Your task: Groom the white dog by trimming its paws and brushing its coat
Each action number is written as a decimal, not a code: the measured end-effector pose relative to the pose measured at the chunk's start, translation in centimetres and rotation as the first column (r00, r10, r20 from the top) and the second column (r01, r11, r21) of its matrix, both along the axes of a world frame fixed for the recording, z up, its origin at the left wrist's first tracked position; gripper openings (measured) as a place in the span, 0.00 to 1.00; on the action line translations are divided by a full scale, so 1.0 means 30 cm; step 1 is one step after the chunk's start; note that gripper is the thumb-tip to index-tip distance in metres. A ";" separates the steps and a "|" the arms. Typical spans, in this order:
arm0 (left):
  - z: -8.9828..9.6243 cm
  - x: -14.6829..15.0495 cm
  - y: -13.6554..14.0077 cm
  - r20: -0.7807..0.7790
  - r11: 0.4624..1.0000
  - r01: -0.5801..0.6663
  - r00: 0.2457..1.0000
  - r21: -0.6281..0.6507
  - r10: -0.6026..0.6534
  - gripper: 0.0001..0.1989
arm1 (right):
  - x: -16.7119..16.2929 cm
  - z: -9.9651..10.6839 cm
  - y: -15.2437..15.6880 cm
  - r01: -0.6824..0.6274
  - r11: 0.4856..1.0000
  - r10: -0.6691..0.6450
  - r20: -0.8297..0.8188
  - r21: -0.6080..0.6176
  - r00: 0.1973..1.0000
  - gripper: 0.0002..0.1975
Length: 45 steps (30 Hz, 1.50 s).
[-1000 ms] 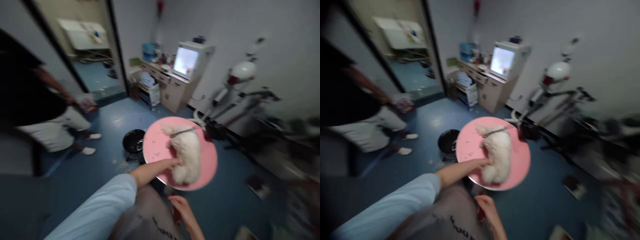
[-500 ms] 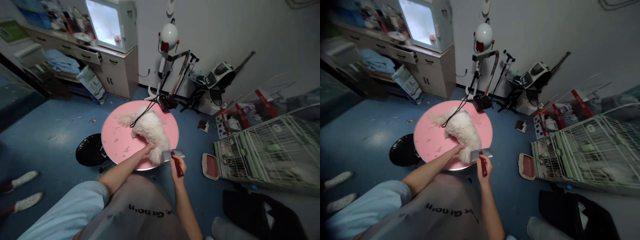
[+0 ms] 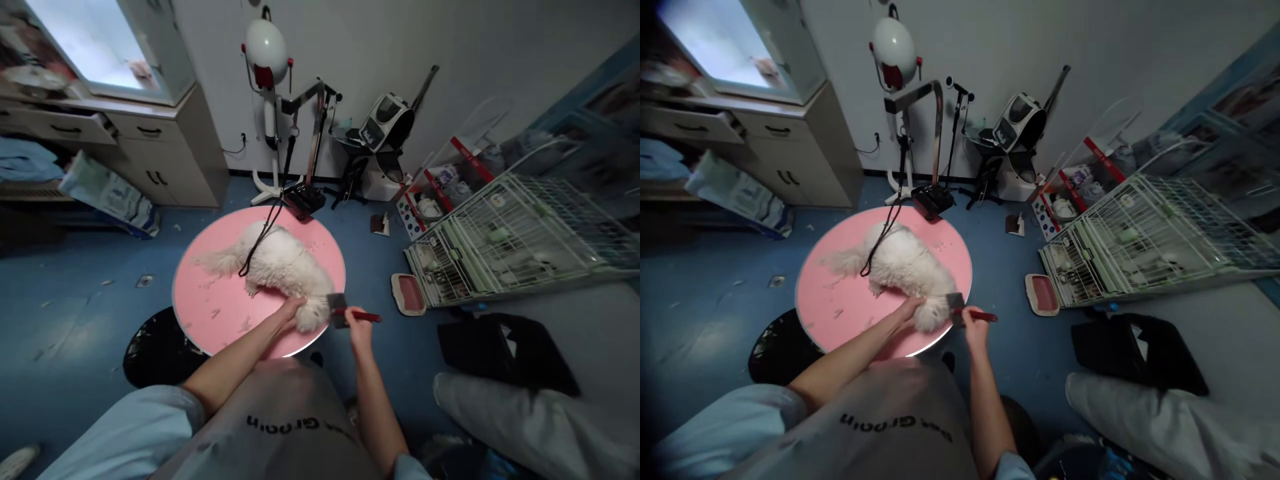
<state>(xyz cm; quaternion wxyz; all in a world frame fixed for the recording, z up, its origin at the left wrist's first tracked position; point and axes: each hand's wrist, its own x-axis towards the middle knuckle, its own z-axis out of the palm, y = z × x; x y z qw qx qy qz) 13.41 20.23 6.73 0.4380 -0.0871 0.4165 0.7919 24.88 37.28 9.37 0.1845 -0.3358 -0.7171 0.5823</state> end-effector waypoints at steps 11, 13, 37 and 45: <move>-0.037 0.013 0.000 0.012 0.993 -0.072 0.997 0.091 0.071 0.21 | 0.004 0.035 -0.055 0.220 0.974 -0.219 -0.034 0.054 0.975 0.18; -0.028 0.019 -0.002 0.022 0.990 -0.117 0.993 0.078 0.116 0.21 | 0.018 0.052 -0.047 0.366 0.912 -0.343 -0.143 0.188 0.928 0.17; 0.034 0.041 0.064 0.038 0.963 -0.227 0.974 0.145 0.224 0.18 | 0.012 0.105 -0.045 0.345 0.868 -0.206 -0.374 0.357 0.904 0.09; 0.009 0.049 0.087 0.047 0.966 -0.213 0.977 0.144 0.209 0.16 | 0.007 0.076 -0.081 0.074 0.995 -0.060 -0.171 0.072 0.983 0.13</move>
